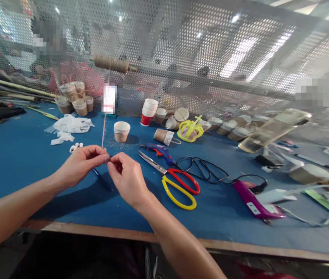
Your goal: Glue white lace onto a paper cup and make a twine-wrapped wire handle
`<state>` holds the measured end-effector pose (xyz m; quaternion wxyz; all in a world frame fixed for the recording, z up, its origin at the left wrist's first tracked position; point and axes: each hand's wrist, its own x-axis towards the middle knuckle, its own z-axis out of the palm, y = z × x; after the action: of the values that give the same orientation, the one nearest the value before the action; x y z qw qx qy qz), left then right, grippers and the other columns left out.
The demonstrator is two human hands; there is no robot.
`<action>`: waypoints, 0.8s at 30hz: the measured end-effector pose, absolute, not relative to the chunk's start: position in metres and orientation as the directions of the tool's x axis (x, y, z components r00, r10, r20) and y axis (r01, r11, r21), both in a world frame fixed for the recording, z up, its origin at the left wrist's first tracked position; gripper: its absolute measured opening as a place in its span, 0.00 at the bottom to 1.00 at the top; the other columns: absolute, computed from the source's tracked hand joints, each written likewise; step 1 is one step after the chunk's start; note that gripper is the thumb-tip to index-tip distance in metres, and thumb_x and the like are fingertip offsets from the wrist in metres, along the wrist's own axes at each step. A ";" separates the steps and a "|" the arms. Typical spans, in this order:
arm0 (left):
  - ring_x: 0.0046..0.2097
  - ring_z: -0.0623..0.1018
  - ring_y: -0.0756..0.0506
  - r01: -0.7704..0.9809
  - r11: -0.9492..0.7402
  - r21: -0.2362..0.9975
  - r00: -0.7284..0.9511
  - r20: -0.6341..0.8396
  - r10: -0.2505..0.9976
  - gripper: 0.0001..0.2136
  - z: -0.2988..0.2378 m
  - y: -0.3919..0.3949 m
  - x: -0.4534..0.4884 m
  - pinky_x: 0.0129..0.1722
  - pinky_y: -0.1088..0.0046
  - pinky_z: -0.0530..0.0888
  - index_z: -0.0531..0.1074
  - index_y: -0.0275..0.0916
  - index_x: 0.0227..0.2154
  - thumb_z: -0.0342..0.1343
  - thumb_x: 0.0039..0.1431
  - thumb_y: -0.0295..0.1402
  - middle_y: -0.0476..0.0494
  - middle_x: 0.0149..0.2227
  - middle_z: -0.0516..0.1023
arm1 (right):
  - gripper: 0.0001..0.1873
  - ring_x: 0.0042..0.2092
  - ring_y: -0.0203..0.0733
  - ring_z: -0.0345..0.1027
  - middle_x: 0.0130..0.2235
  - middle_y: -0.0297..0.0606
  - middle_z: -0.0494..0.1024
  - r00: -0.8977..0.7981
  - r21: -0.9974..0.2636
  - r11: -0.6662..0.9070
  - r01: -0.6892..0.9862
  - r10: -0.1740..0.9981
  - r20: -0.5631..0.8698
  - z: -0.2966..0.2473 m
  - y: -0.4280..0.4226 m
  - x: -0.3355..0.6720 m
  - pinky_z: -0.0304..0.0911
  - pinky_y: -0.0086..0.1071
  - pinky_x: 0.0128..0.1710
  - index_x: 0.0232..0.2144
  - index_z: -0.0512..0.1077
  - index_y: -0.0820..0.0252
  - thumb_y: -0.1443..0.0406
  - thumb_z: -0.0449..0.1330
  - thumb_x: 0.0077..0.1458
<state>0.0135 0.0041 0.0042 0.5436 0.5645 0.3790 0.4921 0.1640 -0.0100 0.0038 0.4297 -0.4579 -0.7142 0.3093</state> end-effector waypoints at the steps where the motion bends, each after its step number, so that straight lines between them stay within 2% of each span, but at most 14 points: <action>1: 0.30 0.68 0.53 -0.122 -0.123 0.985 0.242 0.150 0.959 0.07 0.004 0.005 0.013 0.34 0.76 0.66 0.69 0.35 0.22 0.59 0.47 0.32 0.52 0.26 0.70 | 0.06 0.24 0.31 0.57 0.23 0.30 0.66 -0.236 -0.859 0.365 0.360 0.926 0.294 0.005 -0.010 0.165 0.55 0.26 0.23 0.25 0.65 0.61 0.63 0.55 0.50; 5: 0.29 0.69 0.53 -0.249 -0.087 0.965 0.406 0.185 0.895 0.07 0.003 0.007 0.010 0.33 0.75 0.66 0.69 0.35 0.23 0.58 0.49 0.32 0.51 0.25 0.70 | 0.09 0.21 0.29 0.57 0.23 0.29 0.66 -0.461 -0.987 0.118 0.113 0.886 0.054 0.015 -0.011 0.172 0.55 0.25 0.18 0.28 0.63 0.60 0.60 0.56 0.50; 8: 0.29 0.70 0.53 -0.295 -0.049 0.954 0.445 0.183 0.876 0.07 0.003 0.008 0.009 0.32 0.75 0.66 0.68 0.35 0.23 0.58 0.49 0.33 0.51 0.26 0.71 | 0.10 0.20 0.28 0.57 0.23 0.28 0.65 -0.520 -0.999 0.036 0.030 0.854 0.015 0.017 -0.011 0.174 0.54 0.24 0.17 0.27 0.62 0.60 0.60 0.58 0.48; 10: 0.27 0.68 0.54 -0.259 -0.055 0.964 0.402 0.160 0.901 0.08 0.003 0.009 0.009 0.29 0.76 0.65 0.68 0.35 0.22 0.59 0.48 0.33 0.51 0.25 0.70 | 0.10 0.20 0.28 0.56 0.22 0.27 0.64 -0.456 -0.992 0.097 0.081 0.888 0.050 0.015 -0.011 0.172 0.54 0.24 0.17 0.26 0.62 0.60 0.60 0.58 0.49; 13: 0.23 0.64 0.56 -0.140 -0.096 0.986 0.307 0.135 0.942 0.08 0.003 0.009 0.011 0.25 0.78 0.61 0.69 0.34 0.22 0.59 0.48 0.33 0.53 0.23 0.68 | 0.06 0.22 0.29 0.57 0.22 0.29 0.65 -0.319 -0.923 0.277 0.269 0.929 0.186 0.007 -0.010 0.167 0.56 0.26 0.21 0.26 0.64 0.60 0.63 0.56 0.50; 15: 0.22 0.62 0.56 -0.072 -0.115 0.991 0.253 0.130 0.959 0.08 0.003 0.009 0.012 0.24 0.77 0.61 0.69 0.34 0.21 0.59 0.48 0.33 0.54 0.21 0.67 | 0.04 0.25 0.31 0.58 0.24 0.31 0.67 -0.261 -0.837 0.387 0.386 0.916 0.303 0.003 -0.009 0.165 0.57 0.27 0.26 0.25 0.65 0.60 0.65 0.56 0.50; 17: 0.22 0.62 0.56 -0.051 -0.124 0.991 0.234 0.133 0.963 0.08 0.004 0.009 0.012 0.24 0.77 0.60 0.69 0.34 0.21 0.59 0.47 0.32 0.54 0.20 0.66 | 0.04 0.27 0.32 0.59 0.24 0.32 0.68 -0.252 -0.805 0.421 0.418 0.905 0.343 0.002 -0.010 0.165 0.58 0.28 0.27 0.26 0.66 0.60 0.66 0.55 0.51; 20: 0.24 0.64 0.55 -0.150 -0.119 0.982 0.326 0.163 0.931 0.08 0.005 0.009 0.009 0.25 0.77 0.62 0.69 0.34 0.22 0.59 0.47 0.33 0.53 0.22 0.68 | 0.07 0.23 0.30 0.58 0.25 0.31 0.67 -0.360 -0.932 0.276 0.233 0.915 0.181 0.007 -0.010 0.169 0.57 0.26 0.22 0.28 0.65 0.60 0.62 0.54 0.52; 22: 0.26 0.67 0.54 -0.241 -0.088 0.966 0.418 0.185 0.889 0.08 0.005 0.009 0.007 0.27 0.76 0.63 0.69 0.35 0.22 0.59 0.48 0.34 0.51 0.24 0.70 | 0.09 0.21 0.28 0.58 0.24 0.31 0.67 -0.513 -0.993 0.100 0.070 0.857 0.051 0.012 -0.011 0.172 0.56 0.25 0.19 0.29 0.65 0.61 0.60 0.55 0.52; 24: 0.26 0.68 0.54 -0.282 -0.066 0.957 0.456 0.194 0.868 0.08 0.005 0.009 0.006 0.27 0.76 0.64 0.69 0.35 0.22 0.59 0.48 0.34 0.51 0.24 0.70 | 0.10 0.19 0.28 0.57 0.23 0.30 0.67 -0.601 -1.000 -0.014 -0.025 0.799 0.004 0.016 -0.012 0.174 0.55 0.24 0.17 0.28 0.64 0.60 0.59 0.56 0.50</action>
<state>0.0057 0.0087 0.0046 0.6334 0.5717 0.2565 0.4540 0.1736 -0.0120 0.0156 0.3215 -0.3099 -0.6243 0.6410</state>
